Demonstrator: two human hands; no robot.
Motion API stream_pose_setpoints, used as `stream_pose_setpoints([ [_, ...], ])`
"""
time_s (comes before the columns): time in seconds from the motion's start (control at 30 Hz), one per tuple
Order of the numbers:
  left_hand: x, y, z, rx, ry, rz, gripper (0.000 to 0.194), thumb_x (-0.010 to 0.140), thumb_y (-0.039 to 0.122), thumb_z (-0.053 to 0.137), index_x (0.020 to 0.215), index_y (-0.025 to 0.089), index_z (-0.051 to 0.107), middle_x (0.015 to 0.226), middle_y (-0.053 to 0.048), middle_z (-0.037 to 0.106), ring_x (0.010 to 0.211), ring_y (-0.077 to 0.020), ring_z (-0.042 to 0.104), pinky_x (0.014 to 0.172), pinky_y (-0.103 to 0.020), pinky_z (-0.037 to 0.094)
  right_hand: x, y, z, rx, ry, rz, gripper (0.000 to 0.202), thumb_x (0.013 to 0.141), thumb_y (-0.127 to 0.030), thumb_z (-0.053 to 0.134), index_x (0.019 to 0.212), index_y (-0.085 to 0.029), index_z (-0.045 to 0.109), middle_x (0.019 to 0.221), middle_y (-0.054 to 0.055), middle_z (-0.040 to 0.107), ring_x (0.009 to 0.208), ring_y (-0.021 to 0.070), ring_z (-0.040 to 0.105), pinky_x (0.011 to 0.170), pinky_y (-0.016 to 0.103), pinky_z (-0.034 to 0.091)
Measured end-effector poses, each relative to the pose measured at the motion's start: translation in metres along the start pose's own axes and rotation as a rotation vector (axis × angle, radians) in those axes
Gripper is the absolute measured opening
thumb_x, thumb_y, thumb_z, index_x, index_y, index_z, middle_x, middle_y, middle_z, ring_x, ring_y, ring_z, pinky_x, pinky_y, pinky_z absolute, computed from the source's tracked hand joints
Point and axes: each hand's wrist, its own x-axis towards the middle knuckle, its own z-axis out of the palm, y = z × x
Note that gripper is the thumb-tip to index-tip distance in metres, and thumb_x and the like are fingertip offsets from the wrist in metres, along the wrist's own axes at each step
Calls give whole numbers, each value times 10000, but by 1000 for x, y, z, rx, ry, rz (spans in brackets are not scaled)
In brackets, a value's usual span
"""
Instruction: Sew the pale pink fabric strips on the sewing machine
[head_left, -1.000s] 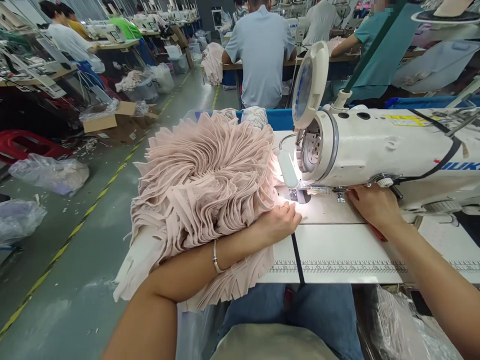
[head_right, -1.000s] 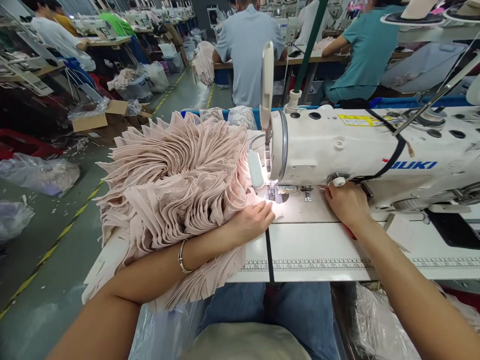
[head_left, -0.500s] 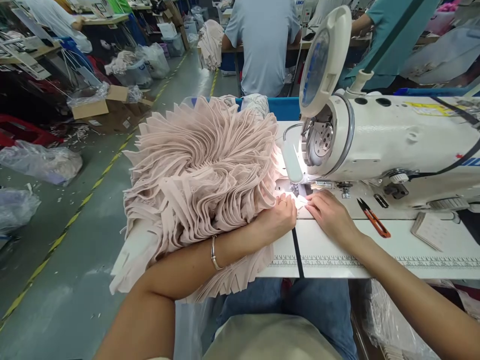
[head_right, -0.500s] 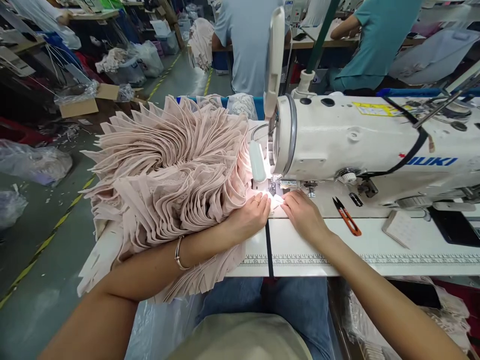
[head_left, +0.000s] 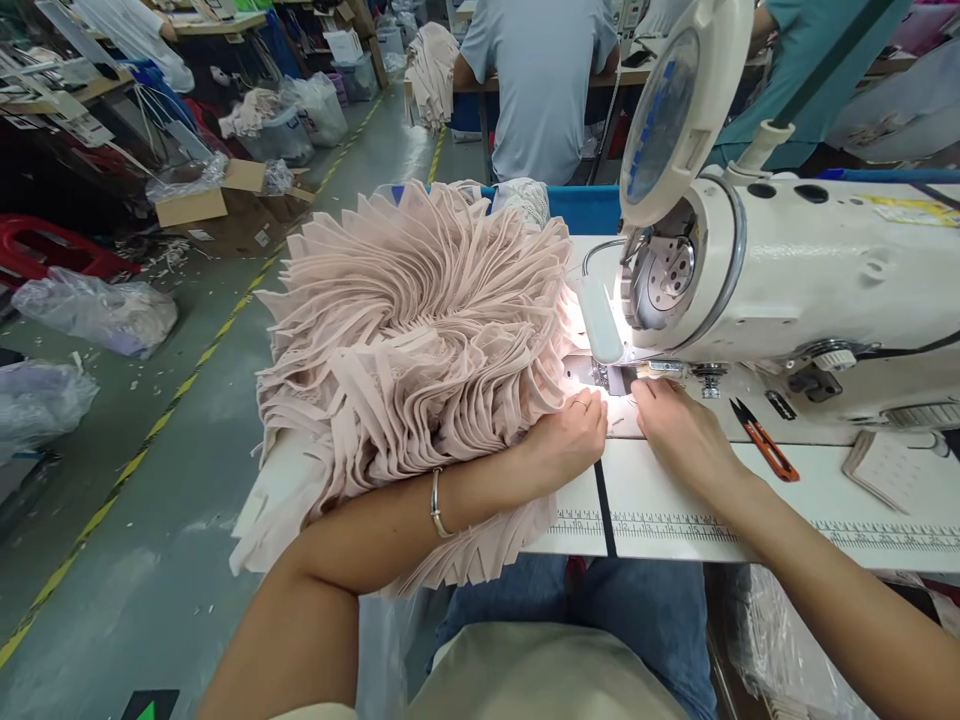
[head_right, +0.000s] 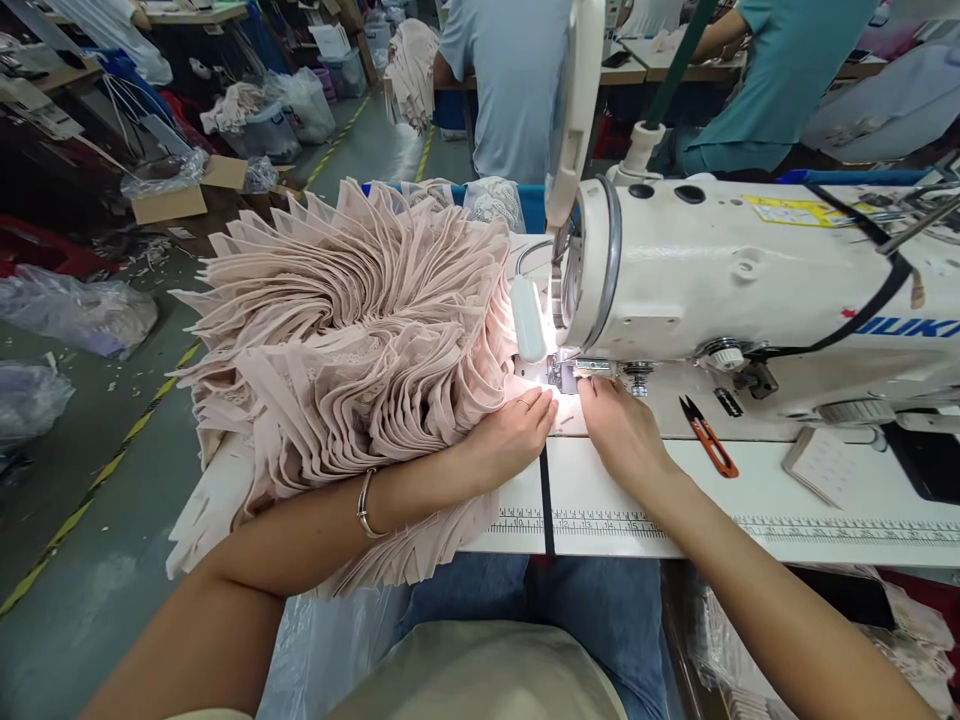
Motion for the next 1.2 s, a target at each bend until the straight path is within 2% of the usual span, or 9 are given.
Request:
stream_pose_setpoints([
  [0.13, 2, -3, 6, -65, -8, 43, 309, 999, 30, 404, 1192, 87, 639, 1282, -194, 654, 1172, -260, 627, 1012, -402, 486, 16, -6, -10, 10, -198, 109, 253, 970, -201, 382, 1030, -197, 628, 776, 118, 682, 658, 257, 613, 570, 326, 325],
  [0.3, 4, -11, 15, -341, 59, -251, 346, 972, 13, 404, 1207, 141, 623, 1255, -122, 690, 1158, -228, 656, 1014, -388, 532, 17, -18, 0, 128, -135, 207, 251, 982, -293, 366, 1035, -182, 584, 666, 77, 639, 574, 235, 549, 581, 309, 287],
  [0.4, 3, -11, 12, -502, 146, -151, 409, 974, -10, 355, 1241, 153, 619, 1309, -76, 691, 1232, -162, 640, 1058, -301, 520, 12, -20, 4, 156, -115, 234, 201, 929, -258, 403, 990, -180, 577, 665, 76, 628, 568, 226, 531, 578, 300, 259],
  [0.5, 0, -4, 7, -387, 133, -20, 418, 991, 1, 374, 1331, 112, 591, 1402, -96, 650, 1350, -165, 574, 1164, -299, 437, 10, -19, 3, 203, -153, 266, 203, 903, -238, 407, 992, -183, 581, 701, 87, 645, 596, 230, 544, 583, 297, 267],
  [0.63, -4, 4, 7, -133, 115, -15, 400, 1034, 61, 384, 1395, 63, 558, 1449, -121, 615, 1397, -221, 537, 1217, -348, 366, 10, -19, 2, 251, -143, 284, 282, 944, -271, 344, 1026, -178, 597, 711, 95, 656, 615, 237, 561, 601, 306, 291],
  [0.87, -2, 2, 9, -63, 168, 9, 377, 1048, 58, 326, 1310, 38, 596, 1350, -150, 657, 1289, -252, 611, 1132, -369, 426, 6, -4, 7, 369, -127, 190, 276, 970, -335, 358, 1005, -211, 601, 696, 62, 656, 601, 233, 562, 579, 324, 350],
  [0.93, 0, 2, 10, -99, 170, 16, 353, 1048, 55, 324, 1231, 47, 626, 1300, -159, 670, 1236, -241, 635, 1117, -372, 435, 2, 8, 12, 479, -74, 28, 271, 974, -408, 417, 1035, -228, 610, 821, 76, 695, 724, 240, 625, 630, 339, 438],
  [1.07, 6, 5, 15, -146, 200, -8, 322, 1058, 67, 326, 1154, 69, 634, 1236, -143, 687, 1202, -218, 637, 1151, -372, 406, -9, 25, 28, 481, 251, -257, 341, 980, -428, 506, 1234, -243, 641, 1181, 120, 699, 1107, 284, 629, 921, 430, 512],
  [1.2, 6, 5, 17, -180, 210, -34, 286, 1050, 65, 349, 1130, 79, 623, 1146, -117, 691, 1144, -210, 637, 1142, -352, 408, -13, 20, 35, 347, 423, -360, 346, 1010, -267, 480, 1315, -230, 639, 1181, 84, 728, 1019, 241, 635, 973, 417, 498],
])
